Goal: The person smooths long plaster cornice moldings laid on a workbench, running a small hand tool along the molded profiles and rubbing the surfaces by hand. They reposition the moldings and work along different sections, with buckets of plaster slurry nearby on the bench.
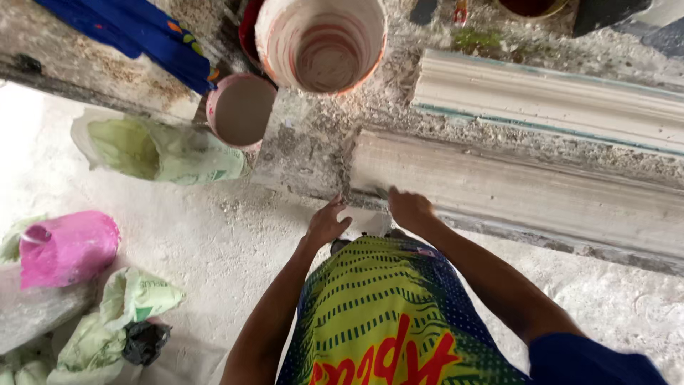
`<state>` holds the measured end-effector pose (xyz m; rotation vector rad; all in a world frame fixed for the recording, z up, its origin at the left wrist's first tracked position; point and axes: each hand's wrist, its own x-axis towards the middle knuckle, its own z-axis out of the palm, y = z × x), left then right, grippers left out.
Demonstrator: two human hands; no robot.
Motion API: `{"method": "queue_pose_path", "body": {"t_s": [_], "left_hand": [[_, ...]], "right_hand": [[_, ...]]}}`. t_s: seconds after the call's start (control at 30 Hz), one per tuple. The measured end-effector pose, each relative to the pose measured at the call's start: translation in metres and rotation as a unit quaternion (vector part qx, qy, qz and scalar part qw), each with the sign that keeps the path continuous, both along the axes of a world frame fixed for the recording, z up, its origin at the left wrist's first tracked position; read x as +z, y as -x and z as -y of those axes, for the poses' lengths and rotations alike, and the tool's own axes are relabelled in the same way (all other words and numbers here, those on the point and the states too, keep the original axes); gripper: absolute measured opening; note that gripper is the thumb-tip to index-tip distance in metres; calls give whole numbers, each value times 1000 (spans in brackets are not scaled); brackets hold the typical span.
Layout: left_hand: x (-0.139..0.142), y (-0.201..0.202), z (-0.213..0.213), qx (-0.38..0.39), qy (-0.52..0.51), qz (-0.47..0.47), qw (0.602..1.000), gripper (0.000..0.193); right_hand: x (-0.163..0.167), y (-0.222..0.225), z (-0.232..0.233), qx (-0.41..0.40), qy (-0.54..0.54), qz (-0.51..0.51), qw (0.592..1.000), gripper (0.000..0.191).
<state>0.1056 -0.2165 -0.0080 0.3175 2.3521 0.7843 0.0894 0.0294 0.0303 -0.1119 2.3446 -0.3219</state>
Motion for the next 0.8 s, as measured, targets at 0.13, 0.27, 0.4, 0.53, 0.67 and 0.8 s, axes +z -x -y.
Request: {"method": "queue_pose_path", "body": {"t_s": [0.13,0.27,0.4,0.53,0.67,0.8], "left_hand": [[-5,-3,1,-17,11,-15,1000,61],[-8,1,0,-30,24,19,999,59],[7,0,-1,25,-11,-23,999,55],[7,-8,-3,49,-74,-186,979,45],[-10,8,18,104,-10,-151,983,40],[46,62,132,201,42,-241,948,24]], "right_hand": [[-12,3,-2,62,30,-63,996,53],[-16,1,-11,24,17,-68,997,50],[-8,-4,-20,-8,15,23,1000,44],[-1,10,9,-10,48,7,999,47],[8,1,-15,35,44,-55,997,50],[18,-3,-33,65,-10,-21,998,43]]}}
